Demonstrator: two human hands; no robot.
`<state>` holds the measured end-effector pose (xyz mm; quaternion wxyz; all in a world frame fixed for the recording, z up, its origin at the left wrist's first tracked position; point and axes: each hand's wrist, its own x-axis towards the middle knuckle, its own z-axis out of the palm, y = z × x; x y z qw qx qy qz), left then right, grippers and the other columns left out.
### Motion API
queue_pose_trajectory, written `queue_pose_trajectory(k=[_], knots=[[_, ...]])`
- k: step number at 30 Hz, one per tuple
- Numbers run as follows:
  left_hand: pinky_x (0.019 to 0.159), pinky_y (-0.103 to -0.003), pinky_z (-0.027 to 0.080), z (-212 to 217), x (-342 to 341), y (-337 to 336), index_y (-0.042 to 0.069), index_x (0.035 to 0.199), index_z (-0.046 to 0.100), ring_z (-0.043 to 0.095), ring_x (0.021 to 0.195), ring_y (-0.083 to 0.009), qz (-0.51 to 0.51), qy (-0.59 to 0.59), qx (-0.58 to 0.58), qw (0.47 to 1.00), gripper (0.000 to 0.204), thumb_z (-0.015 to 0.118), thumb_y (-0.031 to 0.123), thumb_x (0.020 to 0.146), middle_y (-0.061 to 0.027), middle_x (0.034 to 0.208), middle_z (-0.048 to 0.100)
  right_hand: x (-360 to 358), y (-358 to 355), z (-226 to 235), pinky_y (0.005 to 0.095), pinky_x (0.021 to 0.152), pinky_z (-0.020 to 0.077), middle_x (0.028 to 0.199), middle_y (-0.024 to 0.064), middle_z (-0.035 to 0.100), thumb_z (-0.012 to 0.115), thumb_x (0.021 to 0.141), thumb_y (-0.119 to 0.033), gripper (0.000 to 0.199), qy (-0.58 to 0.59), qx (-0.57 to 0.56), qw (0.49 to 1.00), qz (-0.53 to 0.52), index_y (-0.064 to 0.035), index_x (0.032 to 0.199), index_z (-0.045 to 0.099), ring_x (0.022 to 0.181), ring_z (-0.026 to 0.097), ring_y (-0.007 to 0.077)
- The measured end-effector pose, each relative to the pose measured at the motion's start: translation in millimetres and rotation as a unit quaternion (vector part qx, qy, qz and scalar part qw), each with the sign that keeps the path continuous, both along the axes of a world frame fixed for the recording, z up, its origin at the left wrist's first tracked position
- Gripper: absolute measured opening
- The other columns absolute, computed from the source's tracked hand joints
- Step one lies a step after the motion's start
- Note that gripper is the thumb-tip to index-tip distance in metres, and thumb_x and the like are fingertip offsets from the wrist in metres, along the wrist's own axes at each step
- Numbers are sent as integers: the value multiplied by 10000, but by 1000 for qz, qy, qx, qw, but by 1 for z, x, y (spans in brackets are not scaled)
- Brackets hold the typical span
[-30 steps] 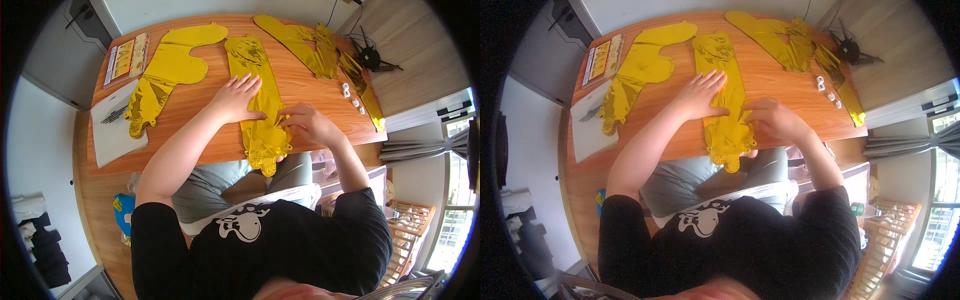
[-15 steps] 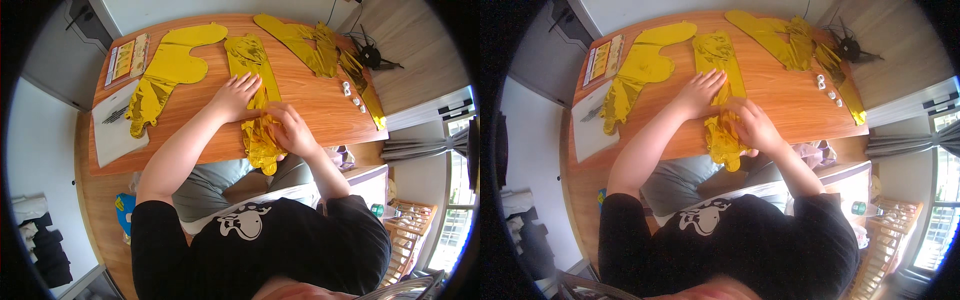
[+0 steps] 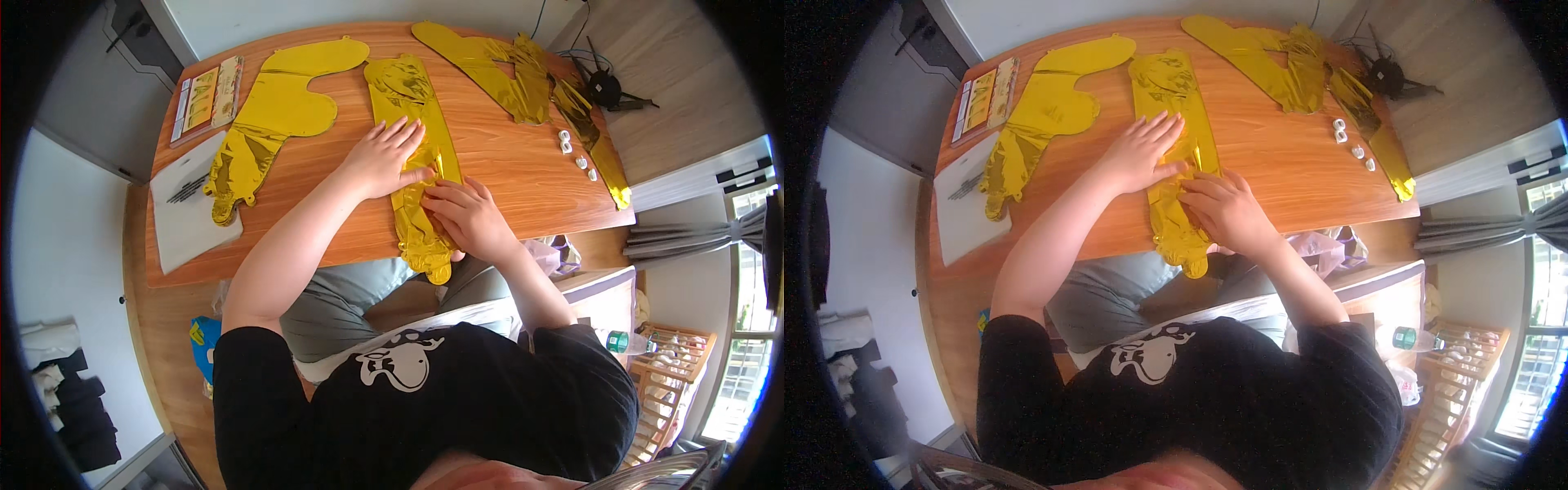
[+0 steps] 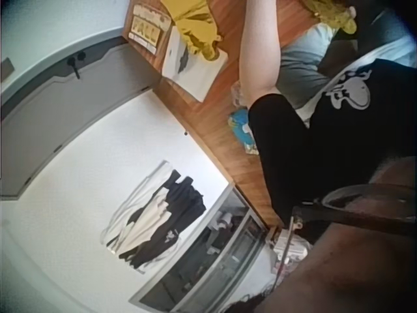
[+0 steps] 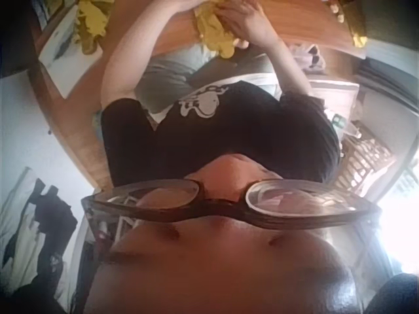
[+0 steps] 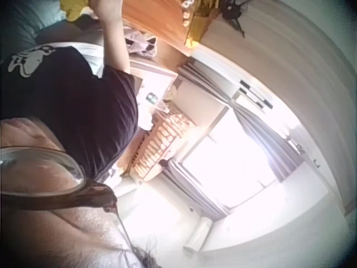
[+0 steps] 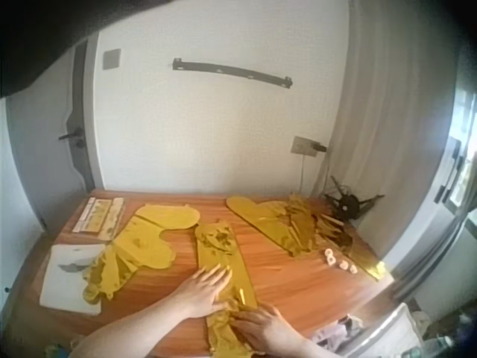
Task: The person lays out deflated foil balloons on a desk and folds one of the foil balloons into a compact square by hand.
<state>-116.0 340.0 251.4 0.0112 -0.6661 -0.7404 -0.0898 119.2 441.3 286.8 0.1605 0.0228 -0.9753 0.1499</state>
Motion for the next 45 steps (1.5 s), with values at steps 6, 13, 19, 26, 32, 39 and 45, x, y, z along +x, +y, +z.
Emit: queue_pose_trajectory(k=[6,13,19,26,32,39,45], knots=[[1275,-480,214,4,1,1,25,1620,240,234,1569,-316,-9,-1,0,1000,1094,539,780,888,-160,1681,285,1,8,-5,501,1100,415,1229,74,710,697,909,-93,239,-5,-61,997,-36,-120,1145,728,1235,634,273],[1276,-495,197,2,0,2,35,1629,213,209,1580,-291,0,0,-18,1000,1197,514,871,827,-143,1694,265,-6,19,-2,484,1070,434,1094,85,753,804,823,-142,277,39,-54,993,-95,-116,1093,748,1158,657,310],[1278,-479,213,8,3,0,33,1625,225,227,1572,-310,0,0,-16,1000,1171,588,813,831,-146,1687,276,-4,18,10,528,1151,358,1128,57,757,866,762,-295,466,-13,-30,994,-102,-149,1188,746,1318,565,317],[1275,-488,221,7,2,1,39,1625,236,233,1570,-313,0,7,-18,1000,1163,614,794,825,-144,1686,279,-11,24,25,558,1231,241,1352,63,670,899,679,-481,813,-113,13,988,-101,-195,1389,623,1473,378,365],[1272,-489,227,9,3,1,31,1616,257,236,1569,-313,-3,-1,-14,1000,1150,624,783,828,-152,1682,283,-18,27,27,570,1262,166,1501,66,554,908,587,-583,1074,-152,47,981,-110,-166,1494,513,1514,308,372],[1274,-484,222,9,2,1,30,1617,253,230,1570,-310,-2,-8,-14,1000,1165,618,799,822,-159,1680,284,-17,21,33,571,1274,110,1566,105,470,915,521,-626,1199,-184,67,976,-94,-163,1533,468,1528,278,372],[1277,-487,202,5,1,-1,23,1619,242,211,1577,-306,0,-5,-18,1000,1196,561,850,816,-162,1686,270,-12,33,40,534,1228,249,1524,163,493,896,656,-451,976,-156,-34,986,-51,-136,1495,509,1477,360,381]])
